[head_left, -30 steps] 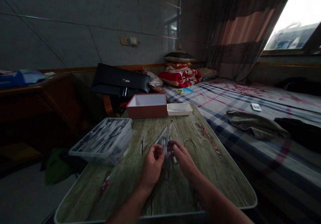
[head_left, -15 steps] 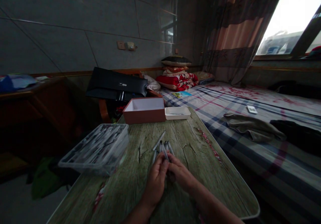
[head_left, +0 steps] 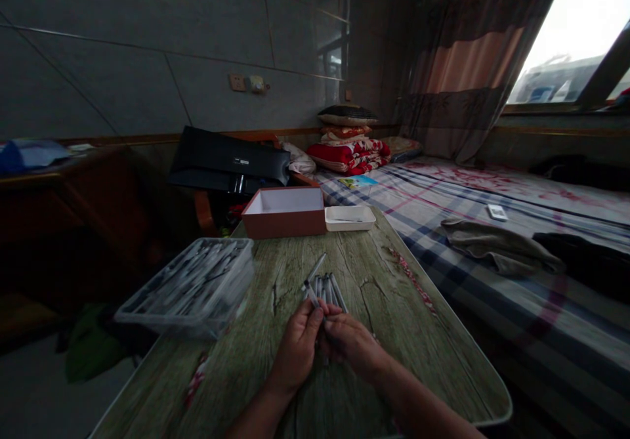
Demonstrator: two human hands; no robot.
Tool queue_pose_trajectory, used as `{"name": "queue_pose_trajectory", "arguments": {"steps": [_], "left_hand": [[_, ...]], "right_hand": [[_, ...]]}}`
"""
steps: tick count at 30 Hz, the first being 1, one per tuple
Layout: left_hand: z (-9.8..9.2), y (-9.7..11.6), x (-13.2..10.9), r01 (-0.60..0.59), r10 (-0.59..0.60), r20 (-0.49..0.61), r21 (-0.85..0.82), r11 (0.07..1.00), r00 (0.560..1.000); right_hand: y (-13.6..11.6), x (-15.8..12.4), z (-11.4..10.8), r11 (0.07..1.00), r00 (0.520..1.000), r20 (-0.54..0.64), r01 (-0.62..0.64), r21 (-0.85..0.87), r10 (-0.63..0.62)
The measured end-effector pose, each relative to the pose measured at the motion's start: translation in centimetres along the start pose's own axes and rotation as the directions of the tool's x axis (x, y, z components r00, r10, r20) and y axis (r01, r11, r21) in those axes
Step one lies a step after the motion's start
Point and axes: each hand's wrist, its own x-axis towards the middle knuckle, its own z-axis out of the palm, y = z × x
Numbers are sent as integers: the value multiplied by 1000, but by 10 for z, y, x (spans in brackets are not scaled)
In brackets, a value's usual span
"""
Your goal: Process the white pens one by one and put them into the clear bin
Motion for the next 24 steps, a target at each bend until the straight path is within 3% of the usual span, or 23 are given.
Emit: {"name": "queue_pose_trajectory", "arguments": {"steps": [6,10,17,24], "left_hand": [[-1,-4,1,32,-32,4,46,998,999],[-1,-4,1,-22,24,-40,45,999,999],[0,-1,-2,-10,9,-64,-13,1000,998],[0,3,-6,-6,6,-79,0,1000,997]], "right_hand": [[5,3,6,985,999,-19,-27,171,31],[-2,0,7,988,998,0,-64,142,64],[-12,-1,3,998,998,58,-25,-53,28],[-17,-2,6,993,988,118,-110,51,103]]}}
